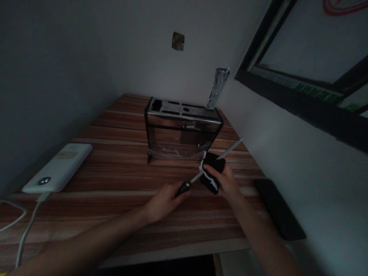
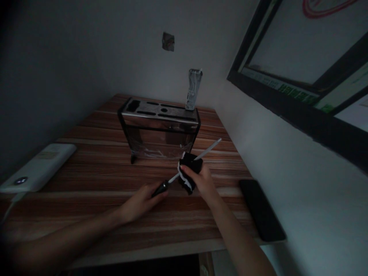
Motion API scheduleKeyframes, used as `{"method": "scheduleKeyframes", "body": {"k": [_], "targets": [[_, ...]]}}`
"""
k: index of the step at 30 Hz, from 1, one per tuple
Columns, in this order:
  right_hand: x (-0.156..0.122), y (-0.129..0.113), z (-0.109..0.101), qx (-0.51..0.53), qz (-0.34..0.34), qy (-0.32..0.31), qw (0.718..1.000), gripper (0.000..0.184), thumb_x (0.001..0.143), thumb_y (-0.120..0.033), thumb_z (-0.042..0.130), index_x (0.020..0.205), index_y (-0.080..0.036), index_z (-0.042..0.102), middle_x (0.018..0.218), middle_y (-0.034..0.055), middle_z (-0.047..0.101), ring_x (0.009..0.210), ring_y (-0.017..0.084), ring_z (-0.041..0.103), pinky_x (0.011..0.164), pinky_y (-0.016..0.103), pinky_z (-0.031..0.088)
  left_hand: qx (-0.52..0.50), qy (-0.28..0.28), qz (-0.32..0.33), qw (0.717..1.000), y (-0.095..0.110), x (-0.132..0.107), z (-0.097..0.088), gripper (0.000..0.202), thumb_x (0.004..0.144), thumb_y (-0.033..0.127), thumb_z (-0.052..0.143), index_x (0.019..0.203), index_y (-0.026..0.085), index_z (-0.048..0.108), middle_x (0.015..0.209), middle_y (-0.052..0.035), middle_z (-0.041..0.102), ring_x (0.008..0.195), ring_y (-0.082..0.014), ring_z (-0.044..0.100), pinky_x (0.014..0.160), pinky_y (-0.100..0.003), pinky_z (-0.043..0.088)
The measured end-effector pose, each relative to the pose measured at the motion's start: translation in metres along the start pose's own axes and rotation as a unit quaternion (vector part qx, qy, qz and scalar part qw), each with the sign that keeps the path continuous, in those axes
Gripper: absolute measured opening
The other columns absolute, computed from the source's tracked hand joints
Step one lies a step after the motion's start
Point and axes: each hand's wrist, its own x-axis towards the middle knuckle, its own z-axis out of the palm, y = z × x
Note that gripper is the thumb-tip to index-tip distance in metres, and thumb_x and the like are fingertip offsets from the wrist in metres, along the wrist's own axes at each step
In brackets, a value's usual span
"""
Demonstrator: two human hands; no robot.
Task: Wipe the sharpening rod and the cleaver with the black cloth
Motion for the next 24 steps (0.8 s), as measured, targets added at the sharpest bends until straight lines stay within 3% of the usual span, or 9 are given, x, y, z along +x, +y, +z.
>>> {"method": "scheduleKeyframes", "body": {"k": [10,16,24], "targets": [[0.011,-0.021,-0.011,0.065,-0.062,0.139,0.986,0.032,0.05,-0.031,0.08,0.076,-0.02,0.066,0.066,-0.0035,0.069,0.056,0.013,0.064,0.055,0.025,0.052,0.016,-0.012,0.001,1.0,-0.001,0.0,0.001,0.022,0.087,0.035,0.043,0.079,0.017,0.052,0.071,0.0017,0.054,0.065,-0.0132,0.052,0.059,-0.021,0.037],[0.017,-0.031,-0.022,0.081,-0.137,0.206,0.965,0.028,0.052,-0.03,0.078,0.076,-0.02,0.067,0.066,-0.0033,0.069,0.056,0.014,0.063,0.056,0.027,0.052,0.024,-0.015,0.011,1.0,0.001,-0.001,0.001,0.019,0.088,0.033,0.044,0.081,0.017,0.052,0.074,0.0011,0.057,0.068,-0.0133,0.055,0.062,-0.021,0.039],[0.027,-0.038,-0.045,0.122,-0.192,0.254,0.94,0.023,0.057,-0.025,0.075,0.078,-0.02,0.068,0.071,-0.0047,0.067,0.062,0.009,0.062,0.058,0.02,0.05,0.045,-0.029,0.006,0.999,0.004,-0.002,0.002,0.019,0.088,0.034,0.045,0.087,0.017,0.054,0.078,-0.0004,0.06,0.071,-0.0149,0.058,0.062,-0.021,0.04]]}}
